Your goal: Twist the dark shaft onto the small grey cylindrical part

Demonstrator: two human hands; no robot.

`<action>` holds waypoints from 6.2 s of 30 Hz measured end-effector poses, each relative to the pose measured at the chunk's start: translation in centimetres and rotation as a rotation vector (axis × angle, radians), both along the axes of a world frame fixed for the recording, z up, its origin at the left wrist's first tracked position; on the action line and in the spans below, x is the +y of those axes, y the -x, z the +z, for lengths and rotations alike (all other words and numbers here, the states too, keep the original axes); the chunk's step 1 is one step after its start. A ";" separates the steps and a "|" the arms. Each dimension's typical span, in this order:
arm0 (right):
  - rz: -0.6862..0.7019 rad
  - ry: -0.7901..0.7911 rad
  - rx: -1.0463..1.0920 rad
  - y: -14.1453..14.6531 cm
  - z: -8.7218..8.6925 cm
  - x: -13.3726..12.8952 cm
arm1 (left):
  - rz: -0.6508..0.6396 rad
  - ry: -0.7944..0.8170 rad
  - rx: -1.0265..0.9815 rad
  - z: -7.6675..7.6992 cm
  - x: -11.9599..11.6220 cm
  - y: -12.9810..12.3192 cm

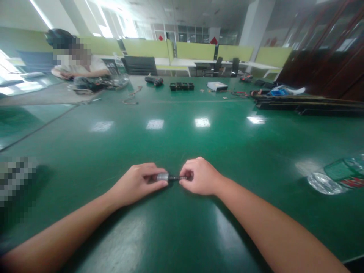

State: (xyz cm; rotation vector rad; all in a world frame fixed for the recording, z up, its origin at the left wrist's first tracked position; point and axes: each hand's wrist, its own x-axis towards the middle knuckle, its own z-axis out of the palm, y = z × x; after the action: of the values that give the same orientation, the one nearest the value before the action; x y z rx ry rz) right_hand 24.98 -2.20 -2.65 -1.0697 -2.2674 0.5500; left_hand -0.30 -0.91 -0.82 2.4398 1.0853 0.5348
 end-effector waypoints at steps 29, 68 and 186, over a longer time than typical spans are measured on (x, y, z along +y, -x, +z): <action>-0.003 0.083 -0.058 -1.6 1.2 0.1 | -0.006 0.018 -0.001 0.1 -0.1 0.2; 0.001 0.088 0.071 0.3 -0.2 0.5 | -0.015 0.011 0.007 -0.3 0.3 0.2; -0.035 -0.001 -0.006 0.5 0.1 -0.3 | -0.027 -0.012 0.018 -0.2 0.2 0.0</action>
State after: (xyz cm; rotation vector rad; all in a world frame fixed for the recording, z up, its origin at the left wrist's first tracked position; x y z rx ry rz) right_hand 24.48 -2.55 -2.53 -1.1094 -2.2495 0.5322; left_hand -0.35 -0.75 -0.99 2.4703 1.0572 0.5130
